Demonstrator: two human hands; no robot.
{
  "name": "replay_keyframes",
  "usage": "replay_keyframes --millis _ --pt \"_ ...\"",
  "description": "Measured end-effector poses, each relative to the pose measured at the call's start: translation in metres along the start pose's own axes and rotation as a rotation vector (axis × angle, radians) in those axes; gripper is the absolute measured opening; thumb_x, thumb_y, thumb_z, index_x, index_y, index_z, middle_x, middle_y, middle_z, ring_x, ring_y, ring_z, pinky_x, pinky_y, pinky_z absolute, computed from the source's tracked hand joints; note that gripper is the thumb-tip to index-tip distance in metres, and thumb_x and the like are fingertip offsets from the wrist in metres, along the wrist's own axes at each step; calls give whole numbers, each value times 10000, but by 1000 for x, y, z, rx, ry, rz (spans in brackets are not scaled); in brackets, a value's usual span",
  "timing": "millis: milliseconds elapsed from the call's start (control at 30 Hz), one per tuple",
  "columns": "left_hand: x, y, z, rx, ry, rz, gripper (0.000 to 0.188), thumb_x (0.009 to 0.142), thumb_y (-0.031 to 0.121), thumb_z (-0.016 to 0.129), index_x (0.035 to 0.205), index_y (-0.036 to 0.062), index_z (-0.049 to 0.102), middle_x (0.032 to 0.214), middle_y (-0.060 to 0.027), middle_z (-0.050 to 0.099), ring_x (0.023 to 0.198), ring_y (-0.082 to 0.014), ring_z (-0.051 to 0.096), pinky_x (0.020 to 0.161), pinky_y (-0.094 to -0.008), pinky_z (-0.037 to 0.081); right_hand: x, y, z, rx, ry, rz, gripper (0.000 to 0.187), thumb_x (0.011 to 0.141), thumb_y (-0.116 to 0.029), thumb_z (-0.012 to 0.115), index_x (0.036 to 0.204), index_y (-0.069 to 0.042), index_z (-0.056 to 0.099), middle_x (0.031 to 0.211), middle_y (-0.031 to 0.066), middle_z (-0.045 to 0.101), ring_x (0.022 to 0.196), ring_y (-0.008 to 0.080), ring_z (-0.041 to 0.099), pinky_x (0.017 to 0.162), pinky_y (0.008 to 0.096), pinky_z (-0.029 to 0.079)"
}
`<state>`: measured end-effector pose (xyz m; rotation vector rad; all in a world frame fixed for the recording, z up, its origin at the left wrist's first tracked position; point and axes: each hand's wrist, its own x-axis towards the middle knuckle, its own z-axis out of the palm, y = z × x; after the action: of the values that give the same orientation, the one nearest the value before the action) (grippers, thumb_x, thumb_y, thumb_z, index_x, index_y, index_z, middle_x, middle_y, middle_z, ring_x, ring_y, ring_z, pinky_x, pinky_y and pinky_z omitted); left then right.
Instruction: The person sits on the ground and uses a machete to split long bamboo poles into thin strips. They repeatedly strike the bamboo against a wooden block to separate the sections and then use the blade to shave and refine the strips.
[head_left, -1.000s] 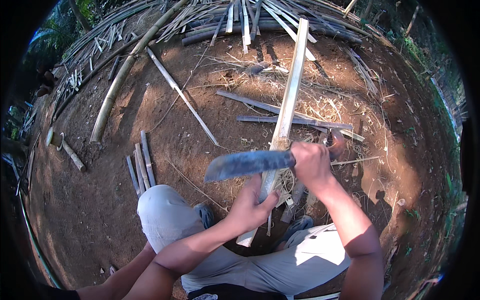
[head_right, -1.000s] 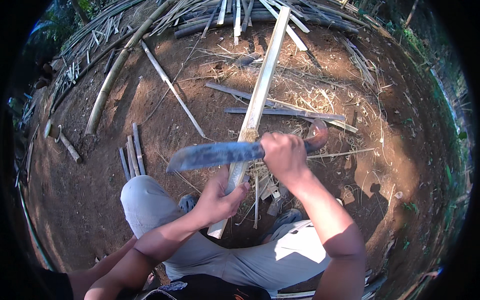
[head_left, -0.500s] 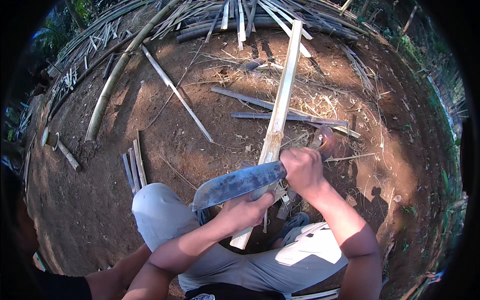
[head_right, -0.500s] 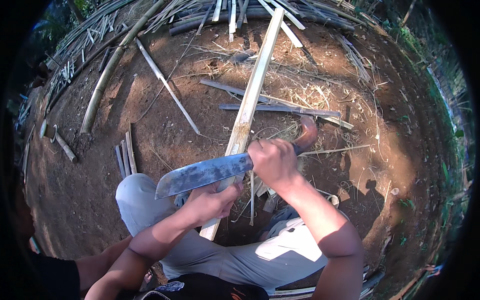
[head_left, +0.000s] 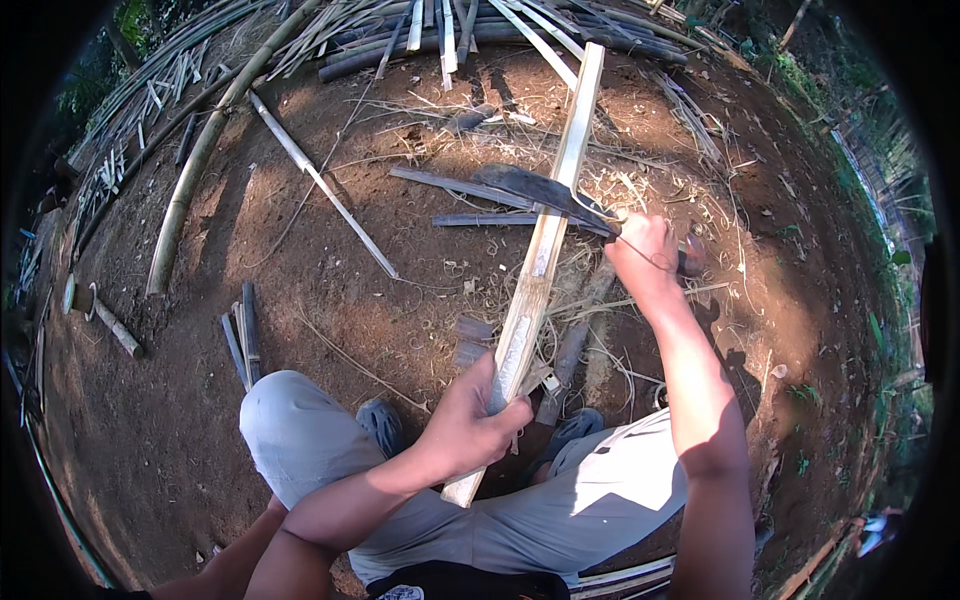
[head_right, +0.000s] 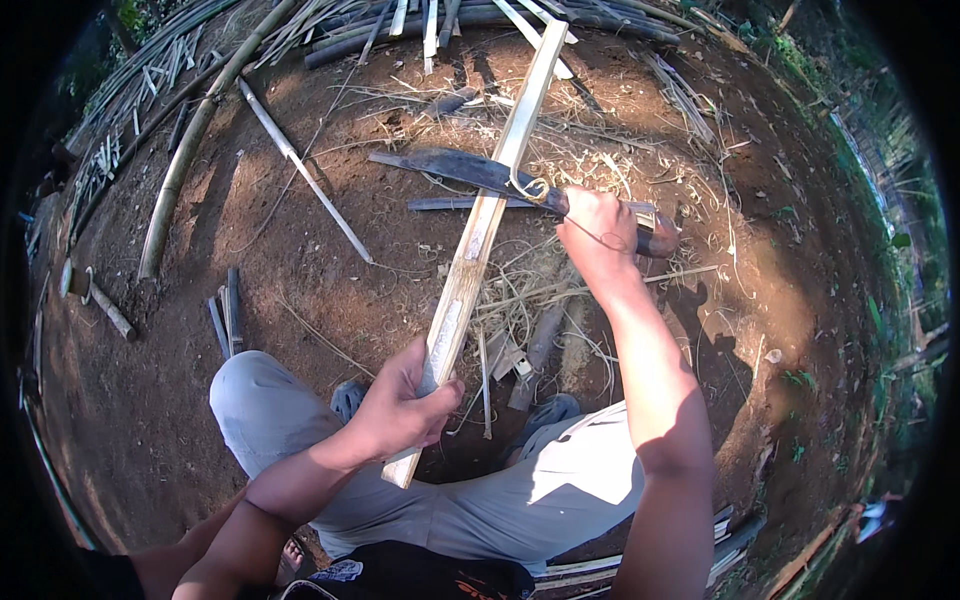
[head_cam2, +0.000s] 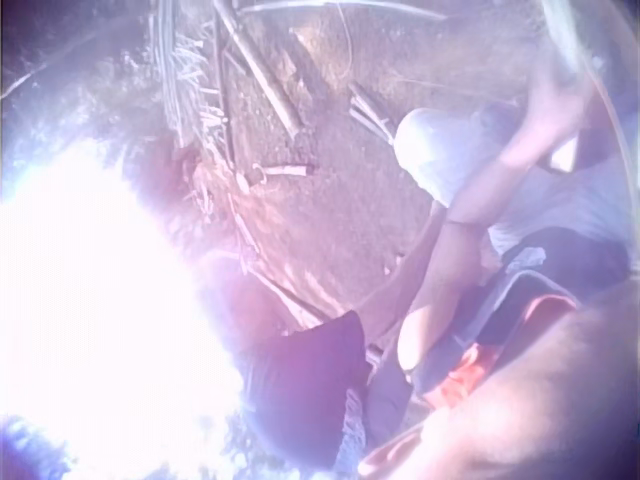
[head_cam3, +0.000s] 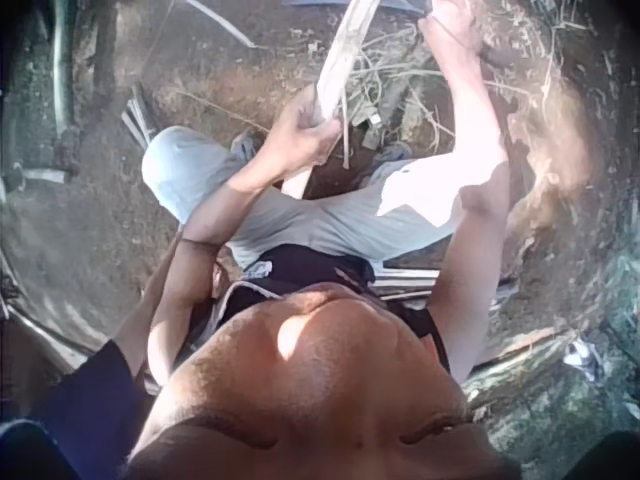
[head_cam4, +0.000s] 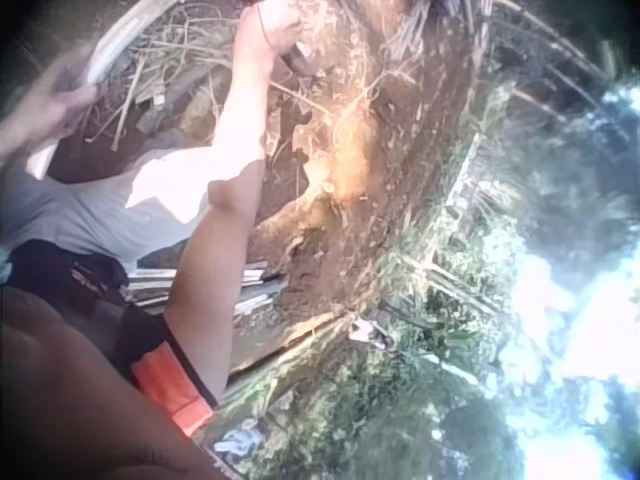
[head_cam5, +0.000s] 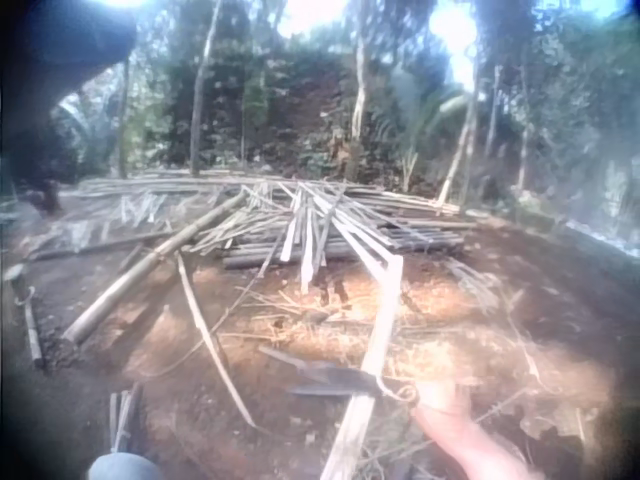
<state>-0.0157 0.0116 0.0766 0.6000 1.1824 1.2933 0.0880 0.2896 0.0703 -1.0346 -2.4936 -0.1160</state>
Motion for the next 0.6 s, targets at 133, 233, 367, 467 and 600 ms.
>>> replay_keyframes --millis 133,233,367,467,600 --pt "5 -1 -6 -94 10 -117 384 939 38 574 1290 51 418 681 23 492 442 -47 429 378 -233 349 -39 -43 2 83 -170 -225 165 833 -15 476 686 -24 552 619 177 628 620 357 684 647 483 561" --pt "-7 -10 -2 -47 -59 -164 385 930 37 584 1281 55 424 686 17 492 446 -50 431 387 -234 350 -17 -4 9 134 -132 -13 170 859 -47 499 762 18 622 699 225 657 701 391 693 690 486 558" --pt "-19 -25 11 103 -238 -72 378 923 63 620 1246 35 426 726 11 516 475 -46 461 407 -225 358 7 129 -10 -62 36 559 134 798 -70 582 799 23 678 819 253 679 804 436 672 743 502 536" --pt "-4 -24 4 127 -198 -75 396 933 71 625 1276 39 431 718 21 510 483 -42 460 412 -226 361 -6 130 -19 -46 104 502 134 788 -77 581 750 30 652 750 249 657 763 422 661 706 489 508" --pt "17 -9 5 -28 -145 -102 249 994 168 567 1185 56 453 664 9 469 453 -57 413 398 -238 354 -15 100 -10 330 -30 545 218 813 -141 645 649 -14 580 582 165 590 565 333 602 565 447 434"
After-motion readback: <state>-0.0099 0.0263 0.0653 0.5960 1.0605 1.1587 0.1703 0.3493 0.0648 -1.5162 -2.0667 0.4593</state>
